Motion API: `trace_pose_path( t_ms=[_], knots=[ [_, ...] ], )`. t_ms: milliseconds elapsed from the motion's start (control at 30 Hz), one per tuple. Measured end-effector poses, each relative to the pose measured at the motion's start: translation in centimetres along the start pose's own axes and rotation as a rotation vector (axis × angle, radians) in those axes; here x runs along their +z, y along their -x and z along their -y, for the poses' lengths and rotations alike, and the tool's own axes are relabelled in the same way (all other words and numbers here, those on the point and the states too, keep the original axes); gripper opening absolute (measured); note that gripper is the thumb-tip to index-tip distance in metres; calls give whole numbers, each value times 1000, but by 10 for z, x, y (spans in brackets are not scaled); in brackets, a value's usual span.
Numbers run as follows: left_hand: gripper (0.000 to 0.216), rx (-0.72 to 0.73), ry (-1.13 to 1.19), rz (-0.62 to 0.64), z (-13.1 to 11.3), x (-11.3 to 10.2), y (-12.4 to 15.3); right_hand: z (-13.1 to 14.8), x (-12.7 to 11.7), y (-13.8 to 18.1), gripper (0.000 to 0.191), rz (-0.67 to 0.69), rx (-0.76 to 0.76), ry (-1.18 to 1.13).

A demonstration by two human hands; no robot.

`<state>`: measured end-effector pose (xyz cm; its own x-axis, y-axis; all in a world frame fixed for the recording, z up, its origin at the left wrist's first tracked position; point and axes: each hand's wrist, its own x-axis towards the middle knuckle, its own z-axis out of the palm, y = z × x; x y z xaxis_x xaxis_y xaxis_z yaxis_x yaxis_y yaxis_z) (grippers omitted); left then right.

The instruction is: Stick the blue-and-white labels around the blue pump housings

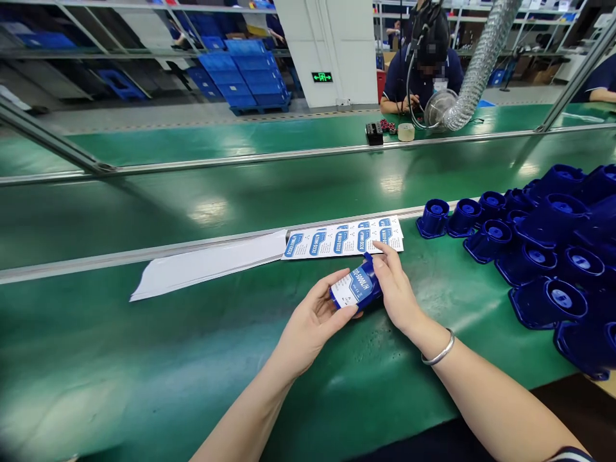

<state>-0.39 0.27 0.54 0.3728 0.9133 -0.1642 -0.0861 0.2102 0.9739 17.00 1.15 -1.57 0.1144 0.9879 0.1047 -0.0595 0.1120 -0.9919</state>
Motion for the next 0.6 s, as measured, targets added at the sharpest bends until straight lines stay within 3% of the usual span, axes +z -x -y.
trace_pose_path(
  t_ms=[200, 400, 500, 600],
  knots=[
    [74, 221, -415, -107, 12, 2, -1, -3, 5, 0, 60, -89, 156, -45],
    [64, 362, -656, -359, -2, -7, -5, -14, 7, 4, 64, 20, 230, -44],
    [58, 341, -831, -522, -19, -29, -3, -18, 4, 1, 63, 30, 133, 33],
    [57, 147, -1057, -671, -30, -66, 7, -19, 2, -1, 57, 35, 95, 73]
  ],
)
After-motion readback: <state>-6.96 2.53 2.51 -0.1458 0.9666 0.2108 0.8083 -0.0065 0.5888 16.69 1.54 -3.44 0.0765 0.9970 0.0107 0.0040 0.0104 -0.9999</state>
